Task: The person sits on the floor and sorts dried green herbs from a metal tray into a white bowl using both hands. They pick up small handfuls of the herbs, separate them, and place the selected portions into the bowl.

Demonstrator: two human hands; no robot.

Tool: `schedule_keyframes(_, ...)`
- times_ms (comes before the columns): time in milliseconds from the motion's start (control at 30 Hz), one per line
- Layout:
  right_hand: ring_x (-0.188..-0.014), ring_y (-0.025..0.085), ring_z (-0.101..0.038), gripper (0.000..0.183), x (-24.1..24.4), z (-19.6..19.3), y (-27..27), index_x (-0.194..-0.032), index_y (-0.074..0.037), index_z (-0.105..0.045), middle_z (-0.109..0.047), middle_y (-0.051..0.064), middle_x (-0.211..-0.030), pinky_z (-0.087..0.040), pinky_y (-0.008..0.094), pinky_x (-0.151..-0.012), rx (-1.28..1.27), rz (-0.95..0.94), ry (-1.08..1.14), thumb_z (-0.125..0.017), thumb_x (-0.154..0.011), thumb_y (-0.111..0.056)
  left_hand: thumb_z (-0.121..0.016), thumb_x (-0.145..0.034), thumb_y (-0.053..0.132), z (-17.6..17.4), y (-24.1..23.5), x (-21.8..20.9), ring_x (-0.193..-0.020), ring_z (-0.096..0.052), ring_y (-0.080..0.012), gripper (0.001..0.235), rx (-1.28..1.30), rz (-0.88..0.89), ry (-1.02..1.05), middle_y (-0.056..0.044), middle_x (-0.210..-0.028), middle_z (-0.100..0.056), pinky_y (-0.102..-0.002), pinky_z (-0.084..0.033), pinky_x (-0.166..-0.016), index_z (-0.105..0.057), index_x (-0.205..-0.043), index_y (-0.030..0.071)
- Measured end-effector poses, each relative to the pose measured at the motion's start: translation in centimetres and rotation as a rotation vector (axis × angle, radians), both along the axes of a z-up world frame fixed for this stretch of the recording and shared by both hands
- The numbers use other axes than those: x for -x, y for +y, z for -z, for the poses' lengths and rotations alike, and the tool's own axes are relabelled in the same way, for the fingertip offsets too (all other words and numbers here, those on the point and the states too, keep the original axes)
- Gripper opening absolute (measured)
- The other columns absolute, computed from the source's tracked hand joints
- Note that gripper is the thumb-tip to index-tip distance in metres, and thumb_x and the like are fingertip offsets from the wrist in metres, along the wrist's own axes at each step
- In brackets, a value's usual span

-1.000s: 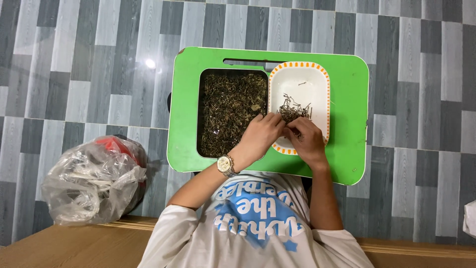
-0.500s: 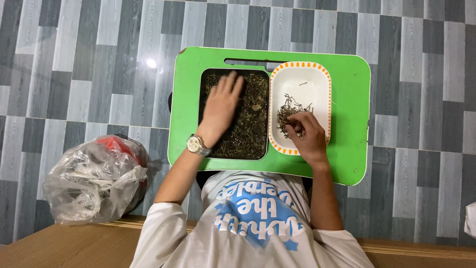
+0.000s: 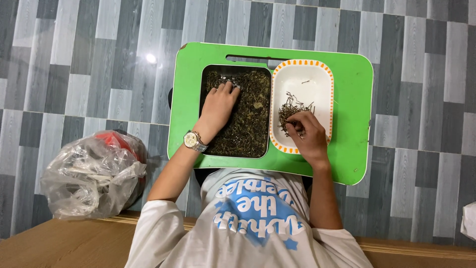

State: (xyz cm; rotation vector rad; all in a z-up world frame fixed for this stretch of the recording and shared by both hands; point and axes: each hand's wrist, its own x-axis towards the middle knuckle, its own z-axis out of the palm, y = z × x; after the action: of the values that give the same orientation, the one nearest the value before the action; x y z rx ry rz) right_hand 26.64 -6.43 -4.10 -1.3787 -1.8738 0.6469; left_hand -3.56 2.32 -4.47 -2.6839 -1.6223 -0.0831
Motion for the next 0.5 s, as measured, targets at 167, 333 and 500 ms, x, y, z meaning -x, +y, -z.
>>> schedule_keyframes(167, -0.078, 0.023, -0.067, 0.009, 0.2, -0.9, -0.1, -0.110, -0.009, -0.070, -0.065, 0.006, -0.099, -0.057, 0.037, -0.068, 0.007, -0.007, 0.009, -0.070, -0.102, -0.014, -0.066, -0.098, 0.018, -0.6, 0.3, 1.0, -0.100, -0.070, -0.0301, 0.019, 0.095, -0.037, -0.180, -0.014, -0.113, -0.066, -0.044, -0.056, -0.079, -0.067, -0.116, 0.012)
schedule_keyframes(333, -0.078, 0.022, -0.067, 0.010, 0.0, -0.3, -0.2, -0.109, -0.010, -0.071, -0.065, 0.005, -0.097, -0.057, 0.036, -0.069, -0.005, -0.014, 0.007, -0.073, -0.099, -0.011, -0.067, -0.096, 0.009, -6.9, -0.2, 1.1, -0.090, -0.072, -0.0369, 0.008, 0.253, -0.039, -0.419, -0.016, -0.098, -0.069, -0.048, -0.057, -0.076, -0.068, -0.104, 0.005)
schedule_keyframes(500, -0.078, 0.021, -0.067, 0.009, -0.1, -0.4, -0.1, -0.109, -0.009, -0.071, -0.065, 0.006, -0.095, -0.056, 0.033, -0.068, -0.029, -0.020, 0.032, -0.075, -0.100, -0.010, -0.070, -0.092, 0.006, -7.9, -0.1, 1.9, -0.089, -0.073, -0.0402, 0.012, 0.318, -0.071, -0.650, -0.015, -0.093, -0.070, -0.051, -0.057, -0.074, -0.064, -0.103, 0.005)
